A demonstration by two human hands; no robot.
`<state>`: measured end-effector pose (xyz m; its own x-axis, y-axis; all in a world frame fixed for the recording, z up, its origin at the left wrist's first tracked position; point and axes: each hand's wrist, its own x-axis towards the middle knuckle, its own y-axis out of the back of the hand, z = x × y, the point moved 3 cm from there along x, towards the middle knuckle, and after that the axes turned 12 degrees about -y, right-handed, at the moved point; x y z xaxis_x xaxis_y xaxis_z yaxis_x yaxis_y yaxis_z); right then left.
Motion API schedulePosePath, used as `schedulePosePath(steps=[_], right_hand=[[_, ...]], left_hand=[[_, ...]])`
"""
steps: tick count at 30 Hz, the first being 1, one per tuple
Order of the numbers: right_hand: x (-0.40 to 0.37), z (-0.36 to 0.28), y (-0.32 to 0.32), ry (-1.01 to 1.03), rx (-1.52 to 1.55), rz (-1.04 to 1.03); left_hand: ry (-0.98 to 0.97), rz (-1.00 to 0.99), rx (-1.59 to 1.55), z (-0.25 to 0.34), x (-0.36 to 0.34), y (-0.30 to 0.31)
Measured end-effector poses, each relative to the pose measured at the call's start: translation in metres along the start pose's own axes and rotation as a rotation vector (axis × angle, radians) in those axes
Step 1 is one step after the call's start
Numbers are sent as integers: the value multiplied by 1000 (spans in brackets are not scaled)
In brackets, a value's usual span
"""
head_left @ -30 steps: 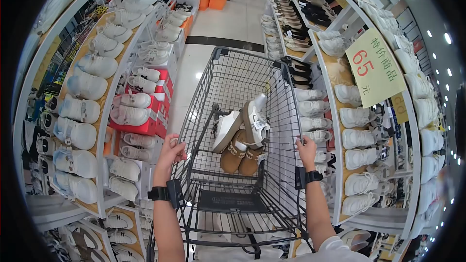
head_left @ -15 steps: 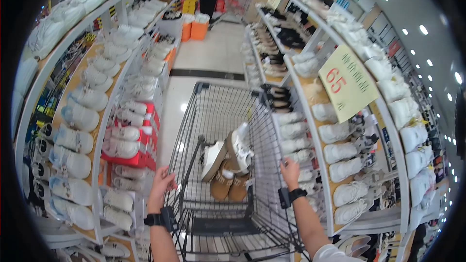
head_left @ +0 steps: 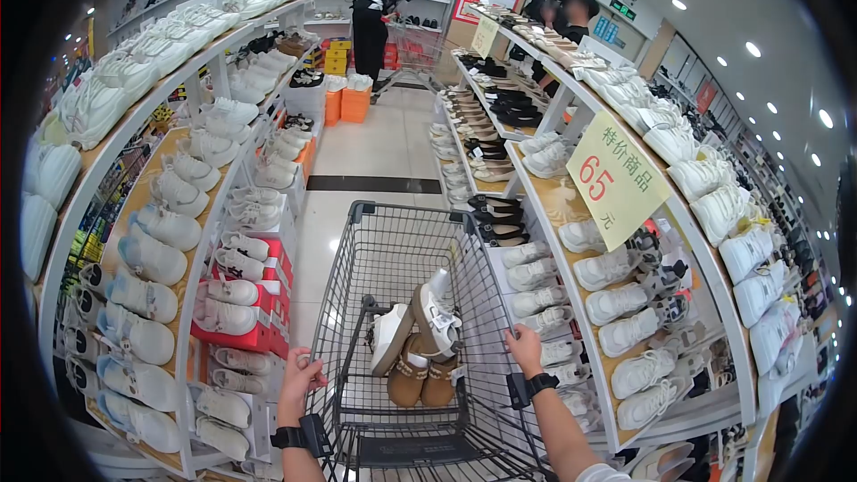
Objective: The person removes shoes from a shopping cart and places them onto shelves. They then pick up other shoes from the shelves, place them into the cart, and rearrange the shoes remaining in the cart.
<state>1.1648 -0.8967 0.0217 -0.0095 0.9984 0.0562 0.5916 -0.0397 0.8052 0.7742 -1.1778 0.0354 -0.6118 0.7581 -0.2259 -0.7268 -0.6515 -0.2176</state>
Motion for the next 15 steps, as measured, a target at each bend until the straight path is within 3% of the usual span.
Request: schedulePosePath(steps=[2,4,15], right_hand=[[1,0,-1,13,13,-7],[0,2,0,-127,48,-78],[-10,-20,14,39,-121,71]], left_hand=[[4,11,-22,-1,-1,0],[6,6,-40,1,-3,-1],[11,-21,-25,0,-5,0]])
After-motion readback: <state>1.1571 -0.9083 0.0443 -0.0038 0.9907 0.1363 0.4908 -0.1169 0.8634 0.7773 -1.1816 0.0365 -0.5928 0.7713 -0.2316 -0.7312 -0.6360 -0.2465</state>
